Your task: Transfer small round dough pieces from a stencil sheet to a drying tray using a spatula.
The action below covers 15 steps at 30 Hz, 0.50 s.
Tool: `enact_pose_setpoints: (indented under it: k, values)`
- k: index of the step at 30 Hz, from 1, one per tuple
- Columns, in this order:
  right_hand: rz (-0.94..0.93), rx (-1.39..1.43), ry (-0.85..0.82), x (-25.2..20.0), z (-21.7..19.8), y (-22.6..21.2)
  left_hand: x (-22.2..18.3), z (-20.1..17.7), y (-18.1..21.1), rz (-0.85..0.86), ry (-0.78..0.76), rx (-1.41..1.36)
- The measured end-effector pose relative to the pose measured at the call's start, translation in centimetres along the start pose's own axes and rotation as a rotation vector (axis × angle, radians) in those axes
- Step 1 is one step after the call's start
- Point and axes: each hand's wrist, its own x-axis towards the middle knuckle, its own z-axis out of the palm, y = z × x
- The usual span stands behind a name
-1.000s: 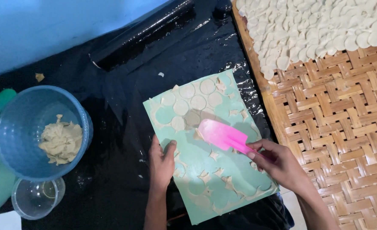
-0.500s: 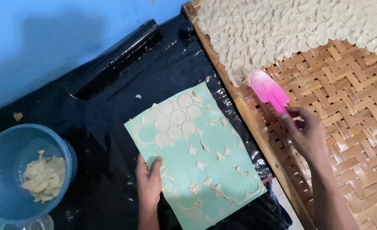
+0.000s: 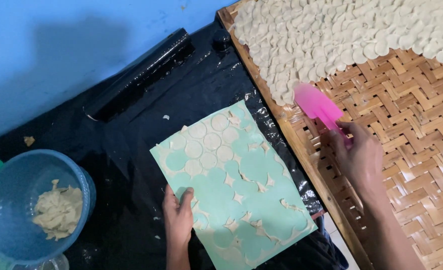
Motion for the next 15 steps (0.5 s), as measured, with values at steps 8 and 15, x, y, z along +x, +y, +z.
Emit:
enact_pose_setpoints:
  k: [8,15]
  values:
    - [-0.082,0.019,0.073,-2.8,-1.6,-3.0,-0.1,-0.1,0.1,0.041,-0.013,-0.014]
    - [-0.112,0.313,-0.311,-7.2,-1.0,-9.5,-0.2,-0.5,0.1,0.127,-0.066,-0.014]
